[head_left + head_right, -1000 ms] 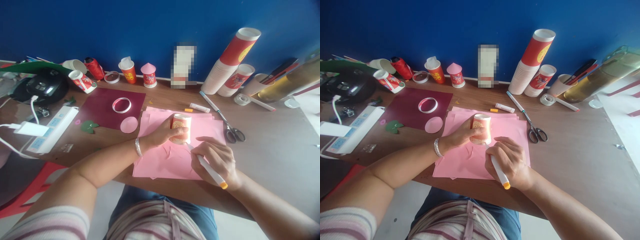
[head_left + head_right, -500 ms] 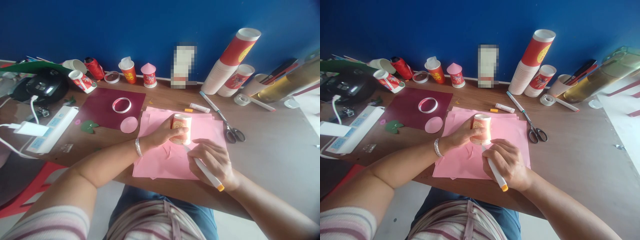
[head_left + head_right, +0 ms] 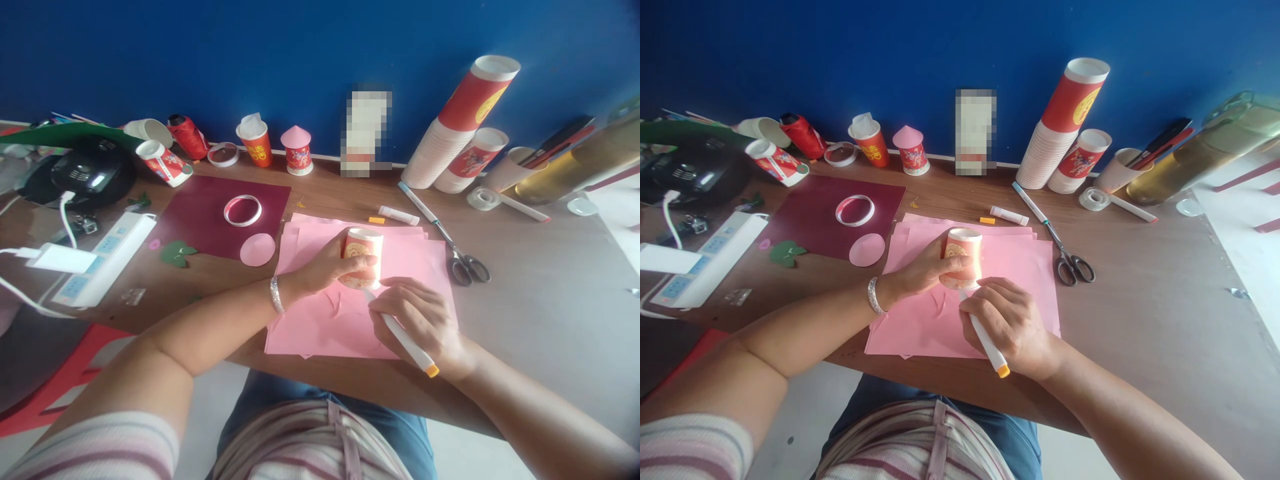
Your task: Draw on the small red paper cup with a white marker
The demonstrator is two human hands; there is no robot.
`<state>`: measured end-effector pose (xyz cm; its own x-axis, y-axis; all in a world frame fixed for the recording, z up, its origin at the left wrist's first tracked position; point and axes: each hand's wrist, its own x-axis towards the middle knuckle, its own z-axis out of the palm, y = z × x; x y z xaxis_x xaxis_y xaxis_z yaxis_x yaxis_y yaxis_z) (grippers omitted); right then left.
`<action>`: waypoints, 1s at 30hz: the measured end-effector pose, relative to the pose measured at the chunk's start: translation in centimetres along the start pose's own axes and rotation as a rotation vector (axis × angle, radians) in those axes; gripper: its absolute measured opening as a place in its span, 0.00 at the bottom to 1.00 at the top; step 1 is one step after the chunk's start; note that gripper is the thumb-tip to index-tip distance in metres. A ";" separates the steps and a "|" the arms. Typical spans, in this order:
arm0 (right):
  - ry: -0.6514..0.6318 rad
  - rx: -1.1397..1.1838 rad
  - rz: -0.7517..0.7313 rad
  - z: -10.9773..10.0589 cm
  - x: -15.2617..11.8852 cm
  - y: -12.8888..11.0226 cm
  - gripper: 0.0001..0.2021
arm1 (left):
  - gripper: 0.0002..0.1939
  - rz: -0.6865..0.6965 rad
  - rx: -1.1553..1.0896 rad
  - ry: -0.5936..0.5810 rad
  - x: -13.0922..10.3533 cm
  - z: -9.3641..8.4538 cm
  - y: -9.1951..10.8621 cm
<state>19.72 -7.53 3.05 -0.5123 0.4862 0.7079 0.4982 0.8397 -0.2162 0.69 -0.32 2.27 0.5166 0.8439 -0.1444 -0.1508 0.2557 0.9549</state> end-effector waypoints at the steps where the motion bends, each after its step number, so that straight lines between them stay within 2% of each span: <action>1: -0.005 -0.001 -0.004 0.0 0.1 0.0 0.11 | 0.26 0.002 0.008 0.002 0.0 0.0 0.0; 12: -0.003 0.124 -0.019 -0.9 0.6 -0.4 0.11 | 0.26 -0.007 -0.063 -0.026 -0.2 0.1 0.2; 24: -0.035 0.162 0.033 -0.8 0.5 -0.4 0.10 | 0.24 0.065 -0.132 -0.022 -0.1 0.0 0.2; 27: -0.037 0.155 0.021 -0.8 0.6 -0.4 0.11 | 0.20 0.063 -0.156 -0.046 0.0 0.0 0.2; 30: -0.040 0.159 0.004 -0.7 0.6 -0.4 0.11 | 0.22 0.063 -0.151 -0.071 0.0 0.0 0.1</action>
<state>19.72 -7.71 3.98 -0.5398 0.4959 0.6802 0.3845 0.8641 -0.3248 0.64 -0.33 2.33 0.5597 0.8264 -0.0622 -0.3067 0.2763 0.9108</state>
